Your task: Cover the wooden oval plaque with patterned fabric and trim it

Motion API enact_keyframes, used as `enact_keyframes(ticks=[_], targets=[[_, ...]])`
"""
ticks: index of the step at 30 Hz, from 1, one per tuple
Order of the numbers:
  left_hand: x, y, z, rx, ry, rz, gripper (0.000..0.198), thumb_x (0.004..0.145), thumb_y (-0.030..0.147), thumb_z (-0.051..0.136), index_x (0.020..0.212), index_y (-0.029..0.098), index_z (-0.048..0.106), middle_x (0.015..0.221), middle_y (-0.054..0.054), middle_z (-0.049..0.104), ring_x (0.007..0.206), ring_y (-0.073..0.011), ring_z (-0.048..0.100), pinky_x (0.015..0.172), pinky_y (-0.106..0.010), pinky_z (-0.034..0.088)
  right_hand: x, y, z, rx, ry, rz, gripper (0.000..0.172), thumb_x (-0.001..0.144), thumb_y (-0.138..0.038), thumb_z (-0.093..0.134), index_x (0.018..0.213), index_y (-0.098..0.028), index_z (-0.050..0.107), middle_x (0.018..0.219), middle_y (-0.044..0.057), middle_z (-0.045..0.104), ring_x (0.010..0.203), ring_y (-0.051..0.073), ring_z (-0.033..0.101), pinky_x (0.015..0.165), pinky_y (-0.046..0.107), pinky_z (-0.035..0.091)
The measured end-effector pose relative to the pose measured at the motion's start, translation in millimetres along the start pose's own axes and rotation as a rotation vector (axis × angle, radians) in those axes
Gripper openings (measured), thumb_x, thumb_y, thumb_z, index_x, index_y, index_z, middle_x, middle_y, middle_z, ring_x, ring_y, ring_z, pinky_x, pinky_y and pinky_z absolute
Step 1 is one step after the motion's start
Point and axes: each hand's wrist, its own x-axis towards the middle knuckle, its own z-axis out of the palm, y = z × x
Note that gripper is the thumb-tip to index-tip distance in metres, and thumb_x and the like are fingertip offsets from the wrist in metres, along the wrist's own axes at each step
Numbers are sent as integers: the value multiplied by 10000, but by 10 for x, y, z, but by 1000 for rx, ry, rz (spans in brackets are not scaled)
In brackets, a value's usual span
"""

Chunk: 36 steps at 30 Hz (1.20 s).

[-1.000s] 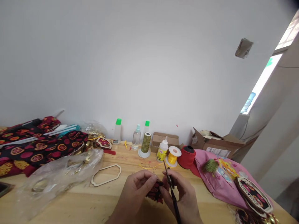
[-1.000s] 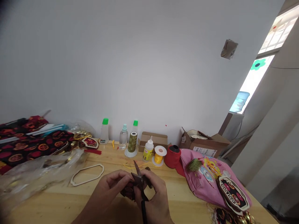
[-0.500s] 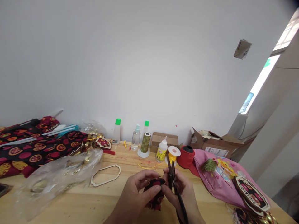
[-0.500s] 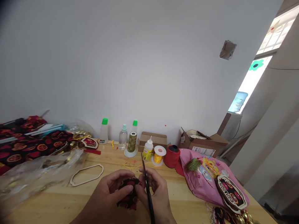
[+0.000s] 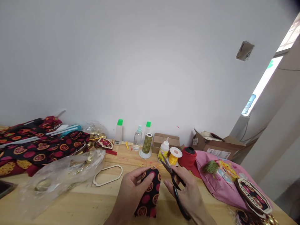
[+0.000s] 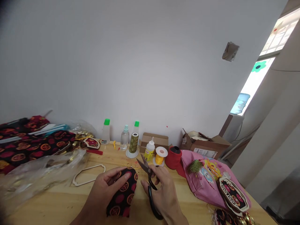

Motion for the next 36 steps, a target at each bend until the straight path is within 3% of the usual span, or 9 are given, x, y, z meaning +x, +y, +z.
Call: enact_keyframes(ticks=[5, 9, 16, 36], targets=[[30, -9, -25, -41, 51, 13, 231, 592, 273, 678, 802, 178, 689, 785, -13, 724, 742, -193, 648, 673, -263, 517, 15, -52, -60, -334, 24, -280, 146, 724, -196, 562, 863, -160, 590, 614, 11, 506, 553, 155, 470, 483, 241, 365], [32, 3, -26, -46, 63, 39, 207, 596, 267, 674, 783, 180, 694, 765, -12, 723, 721, -178, 648, 659, -244, 516, -21, -26, -31, -419, 2, -366, 138, 763, -172, 513, 892, -161, 561, 625, 21, 512, 578, 161, 474, 494, 245, 359], [18, 29, -34, -6, 74, 63, 186, 615, 259, 658, 768, 158, 691, 768, -31, 719, 717, -179, 645, 654, -247, 516, -66, 72, -20, -450, -32, -417, 209, 764, -142, 496, 970, -137, 533, 621, 20, 496, 568, 164, 464, 478, 250, 348], [73, -47, -63, 17, 58, 30, 230, 629, 291, 644, 819, 171, 690, 812, -21, 722, 754, -185, 638, 669, -239, 490, -57, 48, -30, -422, -70, -417, 168, 771, -141, 467, 922, -130, 541, 613, 31, 494, 539, 168, 458, 460, 248, 344]])
